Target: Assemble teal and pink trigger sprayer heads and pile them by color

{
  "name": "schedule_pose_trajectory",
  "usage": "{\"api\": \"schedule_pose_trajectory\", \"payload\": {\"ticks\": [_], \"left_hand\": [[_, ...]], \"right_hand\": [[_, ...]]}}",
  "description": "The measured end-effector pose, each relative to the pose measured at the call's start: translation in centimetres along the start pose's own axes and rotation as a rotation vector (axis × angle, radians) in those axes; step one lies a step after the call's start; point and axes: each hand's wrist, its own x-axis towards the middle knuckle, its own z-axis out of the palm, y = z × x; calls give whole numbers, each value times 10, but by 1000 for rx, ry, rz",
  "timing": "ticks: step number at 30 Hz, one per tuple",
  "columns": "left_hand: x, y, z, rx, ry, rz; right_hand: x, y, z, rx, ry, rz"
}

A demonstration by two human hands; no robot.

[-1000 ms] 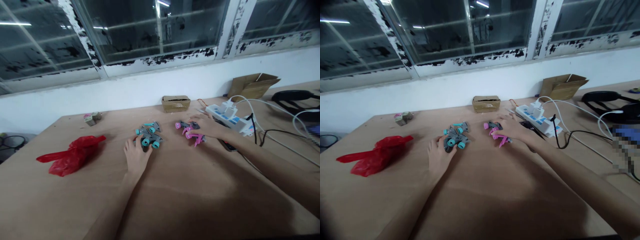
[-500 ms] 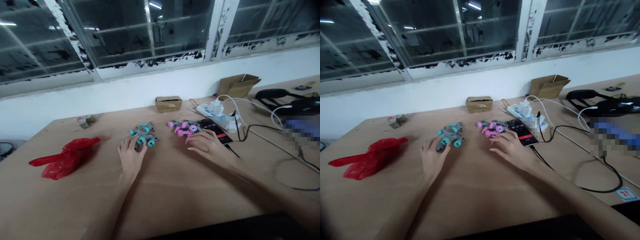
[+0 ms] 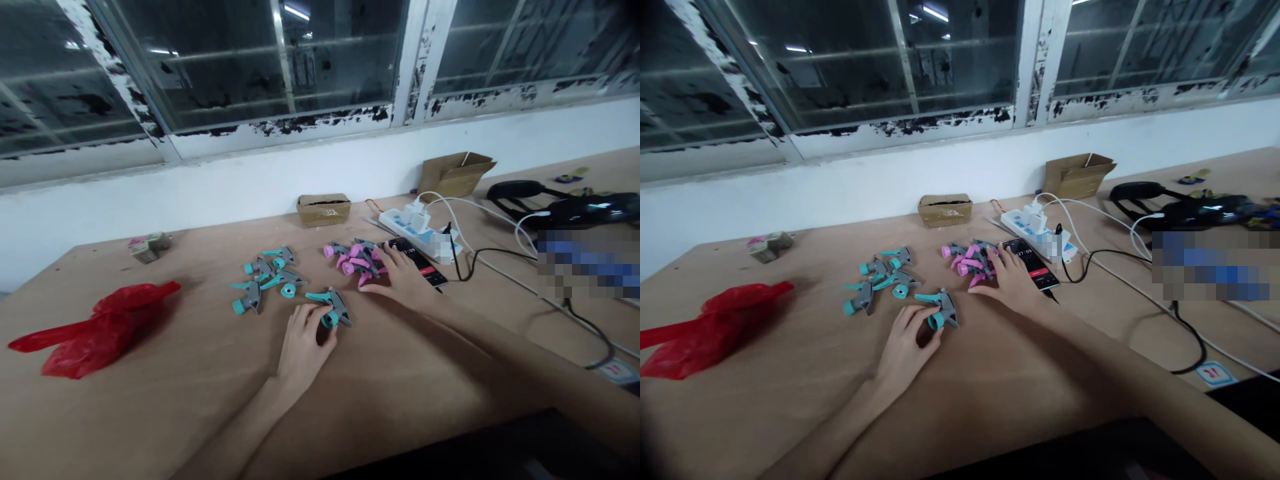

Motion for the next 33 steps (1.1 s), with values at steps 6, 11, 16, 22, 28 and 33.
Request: {"api": "schedule_pose_trajectory", "payload": {"ticks": [6,11,16,22,28,33], "left_hand": [[-1,-12,-4,34,-6,-64],[-4,-14,-7,69,31,-107],[1,-15,-12,13,74,-132],[13,-27,-17,45,130,-184],[12,-32,-15,124,118,-197],[10,-38,-22,231,143,-221]], "right_hand": [[28,-23,21,31,-83,-38],[46,-35,23,31,-65,-49],[66,-37,27,22,-60,-120],[74,-36,41,11,-75,-142],[79,-29,46,-26,-15,-82],[74,-35,29,-53,61,-61]]}}
